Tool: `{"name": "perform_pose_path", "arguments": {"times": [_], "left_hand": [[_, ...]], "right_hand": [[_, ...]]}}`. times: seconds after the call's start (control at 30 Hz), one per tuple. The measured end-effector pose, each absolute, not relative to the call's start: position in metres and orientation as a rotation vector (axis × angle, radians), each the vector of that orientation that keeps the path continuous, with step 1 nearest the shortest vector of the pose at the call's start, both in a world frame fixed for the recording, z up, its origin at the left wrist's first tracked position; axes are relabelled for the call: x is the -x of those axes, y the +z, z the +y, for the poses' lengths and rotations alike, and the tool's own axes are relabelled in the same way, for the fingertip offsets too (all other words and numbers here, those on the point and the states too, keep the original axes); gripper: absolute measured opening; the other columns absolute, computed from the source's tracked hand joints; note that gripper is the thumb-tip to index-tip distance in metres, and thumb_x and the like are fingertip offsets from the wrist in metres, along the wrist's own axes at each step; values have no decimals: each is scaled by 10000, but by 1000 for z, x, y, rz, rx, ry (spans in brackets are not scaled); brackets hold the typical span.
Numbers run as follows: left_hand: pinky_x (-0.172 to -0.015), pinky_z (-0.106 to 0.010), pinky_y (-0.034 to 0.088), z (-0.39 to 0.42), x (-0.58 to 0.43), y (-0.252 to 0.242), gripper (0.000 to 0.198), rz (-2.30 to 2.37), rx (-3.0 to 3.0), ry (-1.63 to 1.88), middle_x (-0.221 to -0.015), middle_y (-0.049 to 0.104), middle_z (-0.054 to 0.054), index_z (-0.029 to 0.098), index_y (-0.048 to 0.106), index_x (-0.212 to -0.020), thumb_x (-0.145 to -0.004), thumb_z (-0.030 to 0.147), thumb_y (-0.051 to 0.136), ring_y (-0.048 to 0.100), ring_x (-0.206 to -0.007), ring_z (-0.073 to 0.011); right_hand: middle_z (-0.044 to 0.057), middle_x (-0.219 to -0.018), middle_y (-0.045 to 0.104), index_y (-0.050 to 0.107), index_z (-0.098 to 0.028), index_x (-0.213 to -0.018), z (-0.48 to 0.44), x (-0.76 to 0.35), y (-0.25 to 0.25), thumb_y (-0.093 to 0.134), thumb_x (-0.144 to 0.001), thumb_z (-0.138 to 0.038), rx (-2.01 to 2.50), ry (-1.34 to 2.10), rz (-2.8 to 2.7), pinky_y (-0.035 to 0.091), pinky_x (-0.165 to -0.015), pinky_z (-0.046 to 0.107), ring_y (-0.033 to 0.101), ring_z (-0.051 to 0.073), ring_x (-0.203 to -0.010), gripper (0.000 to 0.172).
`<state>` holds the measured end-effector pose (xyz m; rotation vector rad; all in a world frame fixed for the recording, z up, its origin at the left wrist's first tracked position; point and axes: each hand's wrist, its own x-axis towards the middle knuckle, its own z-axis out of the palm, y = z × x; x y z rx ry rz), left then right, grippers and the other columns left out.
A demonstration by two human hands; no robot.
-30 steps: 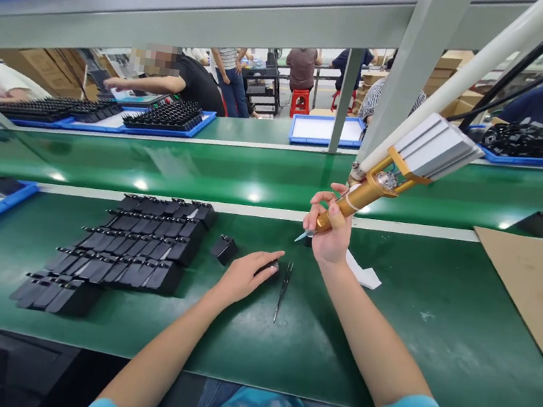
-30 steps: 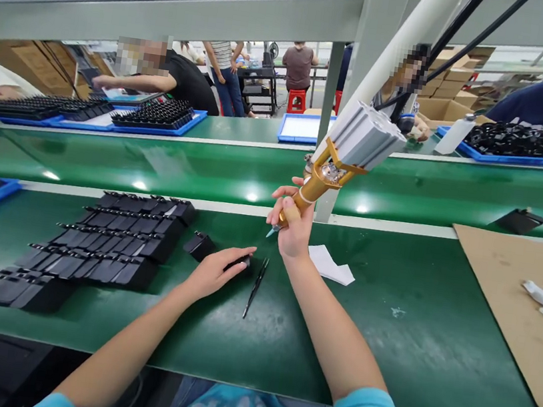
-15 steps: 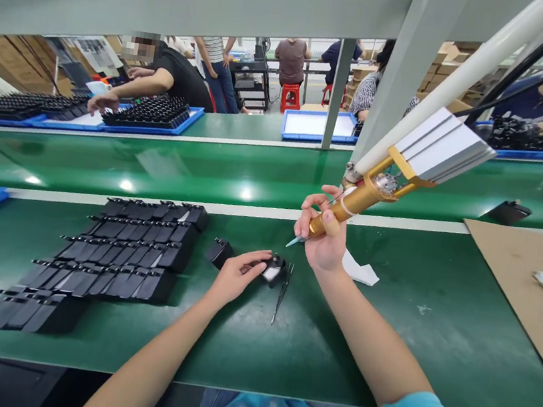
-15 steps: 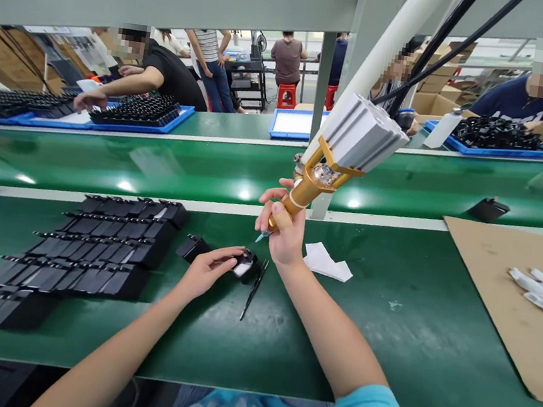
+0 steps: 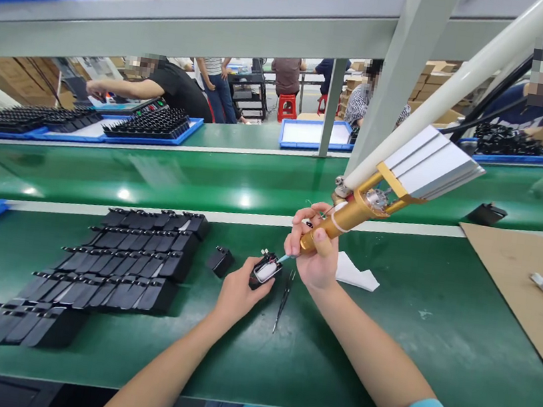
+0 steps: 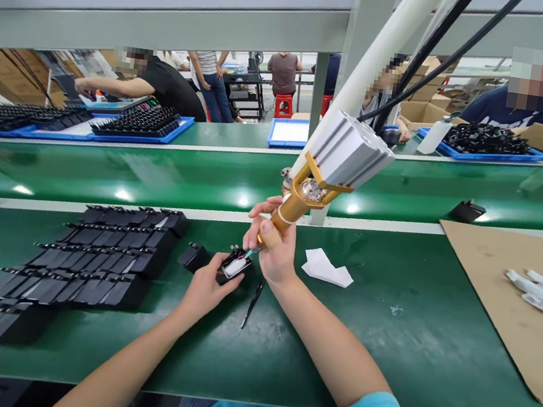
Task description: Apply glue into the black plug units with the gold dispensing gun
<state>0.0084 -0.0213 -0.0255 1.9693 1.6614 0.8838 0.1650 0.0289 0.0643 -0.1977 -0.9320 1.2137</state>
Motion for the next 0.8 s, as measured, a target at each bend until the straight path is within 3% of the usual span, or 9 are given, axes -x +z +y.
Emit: {"name": "perform_pose_path", "arguments": {"times": [0.13, 0.33, 0.47, 0.8], "left_hand": [[-575, -241, 509, -24, -8, -17, 336, 1657, -1984, 1045, -862, 695, -8, 205, 564, -1086, -786, 334, 640, 596, -573, -119], [-539, -222, 488, -25, -6, -15, 325, 1601, -2087, 1196, -908, 698, -33, 184, 585, -1082, -786, 308, 635, 566, -597, -109], [-532, -219, 492, -26, -6, -14, 331, 1585, -2089, 1194, -908, 702, -31, 188, 591, -1087, -783, 311, 638, 567, -589, -105], [-573, -233, 513, -27, -6, -13, 333, 1623, -2029, 1135, -858, 696, -3, 213, 593, -1085, -774, 326, 636, 563, -552, -103]], "right_hand": [[-40, -872, 590, 502, -277, -1037, 25, -164, 65, 634, -809, -409, 178, 1206, -950, 458, -376, 194, 462, 27, -419, 294], [-41, -863, 588, 521, -253, -919, 24, -165, 64, 601, -847, -360, 167, 1178, -946, 465, -378, 186, 470, 22, -424, 152], [-47, -854, 572, 494, -244, -849, 24, -165, 64, 595, -847, -375, 203, 1173, -938, 461, -376, 187, 463, 19, -416, 166], [-33, -860, 581, 534, -273, -1014, 24, -163, 65, 590, -825, -448, 175, 1165, -949, 459, -372, 199, 466, 36, -430, 263]]}}
